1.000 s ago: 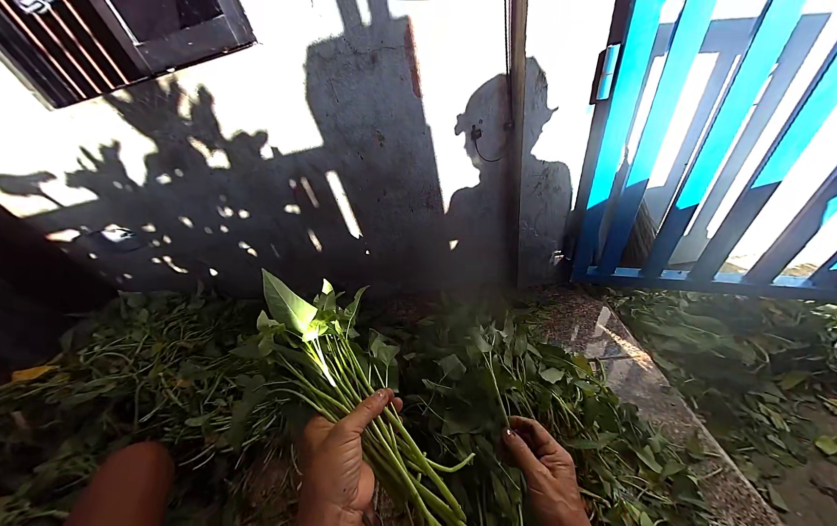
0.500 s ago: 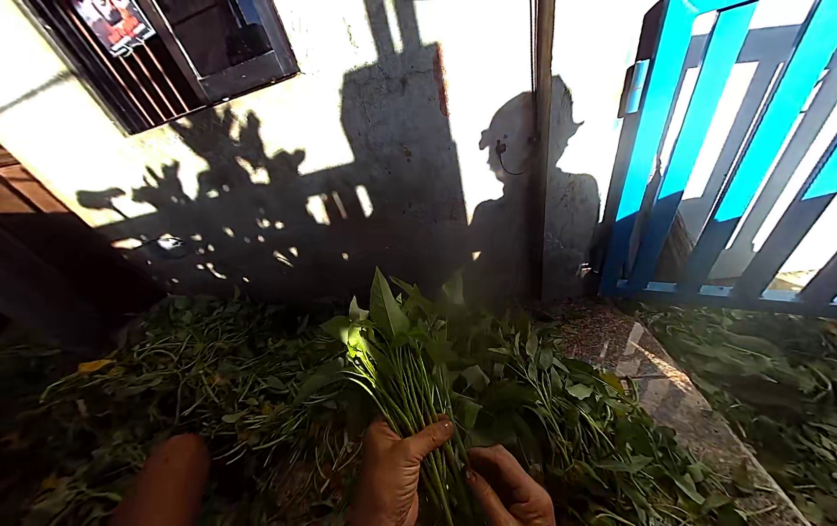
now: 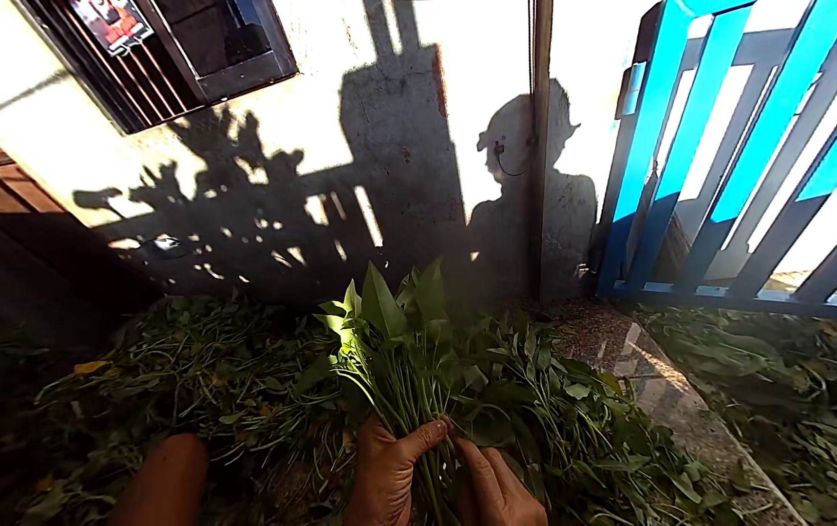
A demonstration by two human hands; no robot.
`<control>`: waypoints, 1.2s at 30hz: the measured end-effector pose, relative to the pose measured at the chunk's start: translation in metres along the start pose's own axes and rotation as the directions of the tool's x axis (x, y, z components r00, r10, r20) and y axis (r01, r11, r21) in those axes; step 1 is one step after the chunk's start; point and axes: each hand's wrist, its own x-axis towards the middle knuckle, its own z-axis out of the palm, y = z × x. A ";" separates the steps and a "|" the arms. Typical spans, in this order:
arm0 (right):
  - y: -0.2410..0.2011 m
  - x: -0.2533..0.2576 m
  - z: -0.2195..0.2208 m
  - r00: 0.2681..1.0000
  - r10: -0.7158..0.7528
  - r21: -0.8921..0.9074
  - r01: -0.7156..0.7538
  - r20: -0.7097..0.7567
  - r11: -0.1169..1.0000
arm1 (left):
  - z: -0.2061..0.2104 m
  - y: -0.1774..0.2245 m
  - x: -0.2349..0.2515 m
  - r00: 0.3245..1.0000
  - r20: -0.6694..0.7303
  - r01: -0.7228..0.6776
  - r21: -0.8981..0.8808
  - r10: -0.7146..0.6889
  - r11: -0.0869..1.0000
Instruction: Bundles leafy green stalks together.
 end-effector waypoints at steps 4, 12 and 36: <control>-0.002 0.005 0.003 0.997 0.040 -0.111 -0.033 0.067 0.993 | -0.002 0.000 0.002 0.999 0.031 -0.030 -0.013 0.031 0.999; 0.014 -0.023 -0.024 0.961 -0.097 -0.073 0.119 0.257 0.990 | -0.021 0.017 0.018 0.920 -0.384 -0.105 -0.058 0.075 0.993; 0.291 -0.035 0.028 0.364 0.854 -0.445 -0.738 0.372 0.508 | -0.019 0.042 0.014 0.829 -0.555 -0.031 -0.165 -0.067 0.986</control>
